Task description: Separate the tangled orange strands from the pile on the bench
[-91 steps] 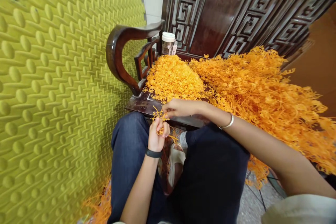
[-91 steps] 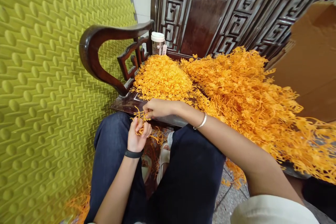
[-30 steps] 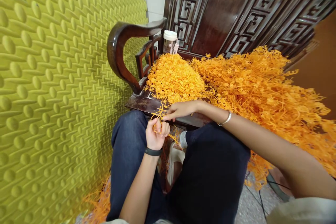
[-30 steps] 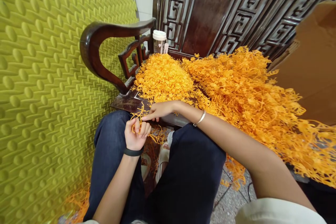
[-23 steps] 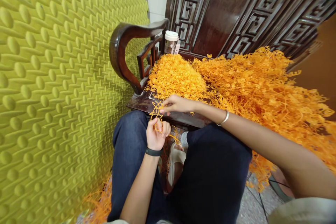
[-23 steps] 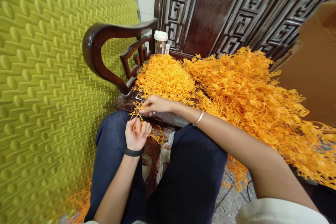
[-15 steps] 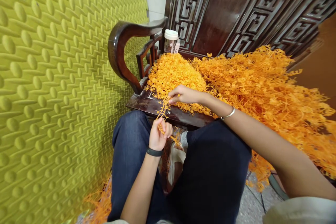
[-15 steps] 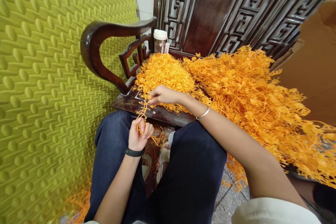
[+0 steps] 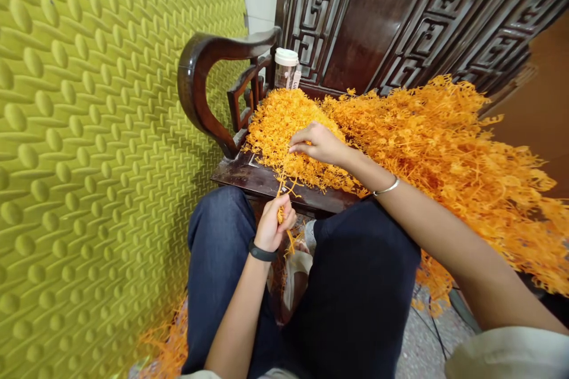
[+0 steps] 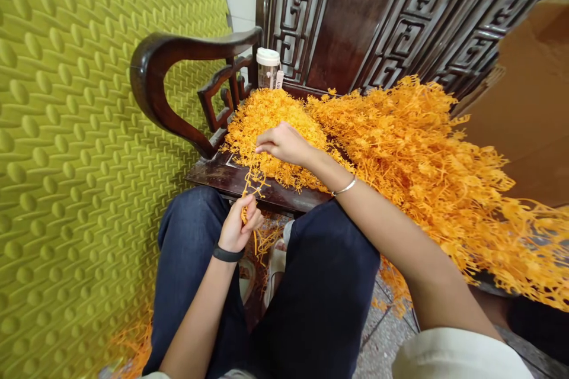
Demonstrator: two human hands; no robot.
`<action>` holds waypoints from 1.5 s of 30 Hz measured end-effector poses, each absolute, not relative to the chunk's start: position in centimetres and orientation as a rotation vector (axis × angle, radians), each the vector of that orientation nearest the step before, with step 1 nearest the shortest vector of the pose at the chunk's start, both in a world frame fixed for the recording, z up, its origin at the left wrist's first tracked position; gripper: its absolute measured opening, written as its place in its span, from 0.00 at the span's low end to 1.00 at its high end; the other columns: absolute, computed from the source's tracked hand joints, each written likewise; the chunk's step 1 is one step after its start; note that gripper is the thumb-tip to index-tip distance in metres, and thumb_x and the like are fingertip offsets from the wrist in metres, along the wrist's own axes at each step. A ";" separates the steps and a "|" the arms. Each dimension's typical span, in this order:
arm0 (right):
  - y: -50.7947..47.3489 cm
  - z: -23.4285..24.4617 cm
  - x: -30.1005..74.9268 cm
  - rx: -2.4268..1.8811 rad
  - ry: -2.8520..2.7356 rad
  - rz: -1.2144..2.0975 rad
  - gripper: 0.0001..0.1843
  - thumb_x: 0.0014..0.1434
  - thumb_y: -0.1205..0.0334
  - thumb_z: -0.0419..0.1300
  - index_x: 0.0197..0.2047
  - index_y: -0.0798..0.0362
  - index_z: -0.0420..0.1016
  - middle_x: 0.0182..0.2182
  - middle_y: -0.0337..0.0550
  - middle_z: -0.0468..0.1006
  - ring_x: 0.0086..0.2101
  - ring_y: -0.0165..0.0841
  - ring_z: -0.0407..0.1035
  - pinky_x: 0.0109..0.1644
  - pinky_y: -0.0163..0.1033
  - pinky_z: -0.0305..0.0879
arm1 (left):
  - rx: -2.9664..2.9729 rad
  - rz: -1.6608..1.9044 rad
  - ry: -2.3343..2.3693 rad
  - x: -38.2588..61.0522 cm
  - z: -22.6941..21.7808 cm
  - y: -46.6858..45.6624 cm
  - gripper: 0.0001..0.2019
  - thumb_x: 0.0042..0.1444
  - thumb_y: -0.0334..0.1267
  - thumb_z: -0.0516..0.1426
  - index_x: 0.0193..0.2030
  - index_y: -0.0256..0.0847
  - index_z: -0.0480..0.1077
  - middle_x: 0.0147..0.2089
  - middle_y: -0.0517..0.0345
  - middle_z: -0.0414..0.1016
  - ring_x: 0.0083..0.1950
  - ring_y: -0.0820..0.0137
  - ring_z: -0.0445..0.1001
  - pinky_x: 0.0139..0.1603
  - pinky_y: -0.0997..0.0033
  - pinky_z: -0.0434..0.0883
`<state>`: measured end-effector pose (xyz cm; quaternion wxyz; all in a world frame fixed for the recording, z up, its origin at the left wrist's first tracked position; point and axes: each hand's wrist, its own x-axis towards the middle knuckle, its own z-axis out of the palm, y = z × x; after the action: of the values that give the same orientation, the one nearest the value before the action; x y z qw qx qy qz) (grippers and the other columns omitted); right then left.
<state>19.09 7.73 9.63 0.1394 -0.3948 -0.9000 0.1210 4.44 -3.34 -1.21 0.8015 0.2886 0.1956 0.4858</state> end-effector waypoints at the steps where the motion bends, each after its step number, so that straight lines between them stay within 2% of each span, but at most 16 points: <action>1: 7.6 9.7 18.8 -1.170 -2.579 0.282 0.13 0.58 0.58 0.52 0.29 0.55 0.73 0.27 0.41 0.73 0.31 0.30 0.64 0.41 0.37 0.49 | 0.596 1.034 0.399 4.3 -1.1 -3.3 0.20 0.54 0.42 0.51 0.14 0.38 0.54 0.06 0.69 0.44 0.10 0.83 0.41 0.15 0.80 0.44; 5: 7.5 9.8 17.5 -1.242 -2.503 0.101 0.13 0.59 0.59 0.51 0.30 0.55 0.73 0.29 0.41 0.74 0.35 0.33 0.64 0.45 0.41 0.43 | 0.510 1.017 0.314 3.9 -0.7 -3.0 0.19 0.54 0.40 0.50 0.15 0.38 0.53 0.07 0.70 0.41 0.10 0.83 0.39 0.14 0.80 0.43; 10: 7.5 9.7 16.5 -1.271 -2.484 0.069 0.14 0.60 0.63 0.49 0.30 0.55 0.73 0.27 0.42 0.74 0.34 0.33 0.64 0.44 0.43 0.43 | 0.535 1.072 0.376 3.8 -0.6 -2.8 0.19 0.54 0.40 0.50 0.14 0.38 0.54 0.06 0.70 0.42 0.10 0.83 0.39 0.14 0.81 0.43; 16: 8.3 10.1 16.1 -1.191 -2.602 -0.113 0.14 0.58 0.65 0.47 0.31 0.53 0.73 0.29 0.40 0.74 0.34 0.33 0.64 0.50 0.49 0.40 | 0.547 1.108 0.407 3.5 -0.7 -2.9 0.19 0.53 0.41 0.52 0.14 0.38 0.53 0.06 0.70 0.42 0.09 0.83 0.39 0.14 0.80 0.42; 20: 10.3 12.4 19.0 -1.388 -2.267 -0.362 0.17 0.60 0.66 0.43 0.32 0.53 0.72 0.29 0.43 0.74 0.35 0.36 0.62 0.50 0.53 0.43 | 0.597 1.117 0.420 4.1 -1.8 -4.2 0.21 0.52 0.43 0.52 0.13 0.38 0.53 0.06 0.70 0.43 0.09 0.84 0.41 0.15 0.80 0.43; 23: 11.3 13.1 21.9 -1.518 -2.066 -0.487 0.15 0.60 0.61 0.44 0.33 0.55 0.71 0.31 0.48 0.73 0.35 0.38 0.62 0.49 0.52 0.47 | 0.640 1.074 0.449 5.0 -2.8 -4.9 0.22 0.52 0.44 0.53 0.13 0.36 0.55 0.07 0.69 0.46 0.09 0.84 0.42 0.15 0.79 0.42; 27: 11.8 11.2 23.7 -1.604 -2.099 -0.453 0.14 0.59 0.62 0.45 0.32 0.55 0.70 0.31 0.49 0.73 0.35 0.39 0.64 0.44 0.48 0.54 | 0.591 1.094 0.380 5.3 -3.4 -4.6 0.19 0.54 0.46 0.51 0.17 0.37 0.59 0.07 0.67 0.49 0.10 0.82 0.45 0.15 0.79 0.46; 30: 12.9 9.2 24.2 -1.663 -2.038 -0.406 0.15 0.57 0.63 0.44 0.36 0.56 0.70 0.33 0.53 0.72 0.38 0.42 0.64 0.43 0.47 0.56 | 0.551 1.125 0.330 4.7 -3.1 -4.0 0.18 0.56 0.47 0.46 0.24 0.37 0.65 0.08 0.66 0.55 0.11 0.80 0.49 0.15 0.79 0.49; 32: 13.8 8.1 24.6 -1.701 -1.996 -0.372 0.17 0.57 0.64 0.44 0.45 0.59 0.68 0.39 0.57 0.70 0.42 0.44 0.64 0.45 0.49 0.57 | 0.546 1.146 0.327 4.2 -2.8 -3.7 0.18 0.57 0.48 0.44 0.32 0.36 0.67 0.12 0.63 0.61 0.12 0.78 0.55 0.16 0.79 0.53; 35: 14.7 7.1 25.2 -1.704 -1.995 -0.283 0.27 0.55 0.63 0.48 0.58 0.64 0.54 0.50 0.62 0.62 0.50 0.47 0.58 0.51 0.50 0.56 | 0.539 1.157 0.337 3.8 -2.2 -3.4 0.20 0.58 0.49 0.43 0.44 0.36 0.66 0.23 0.56 0.72 0.19 0.73 0.67 0.23 0.75 0.63; 38: 14.5 6.9 25.3 -1.647 -2.045 -0.216 0.33 0.55 0.61 0.50 0.62 0.62 0.46 0.55 0.61 0.55 0.54 0.46 0.54 0.55 0.51 0.54 | 0.501 1.131 0.333 3.7 -1.6 -3.5 0.22 0.57 0.49 0.46 0.53 0.37 0.60 0.37 0.47 0.75 0.33 0.65 0.74 0.34 0.66 0.68; 42: 12.8 8.3 23.8 -1.494 -2.127 -0.154 0.26 0.58 0.58 0.50 0.59 0.57 0.54 0.55 0.57 0.57 0.53 0.45 0.56 0.55 0.51 0.54 | 0.427 1.155 0.327 3.9 -1.2 -3.6 0.25 0.56 0.44 0.50 0.59 0.42 0.54 0.50 0.44 0.71 0.48 0.60 0.72 0.48 0.58 0.65; 45: 10.8 9.8 21.5 -1.347 -2.212 0.147 0.20 0.57 0.58 0.51 0.52 0.56 0.64 0.48 0.53 0.67 0.45 0.40 0.64 0.51 0.48 0.60 | 0.361 1.198 0.323 3.9 -1.2 -3.6 0.25 0.56 0.41 0.51 0.61 0.46 0.52 0.54 0.46 0.67 0.53 0.61 0.68 0.53 0.56 0.62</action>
<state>21.47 10.81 9.76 0.2706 -0.4999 -0.8210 0.0544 3.89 -3.64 -1.20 0.7984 0.1681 0.1506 0.5582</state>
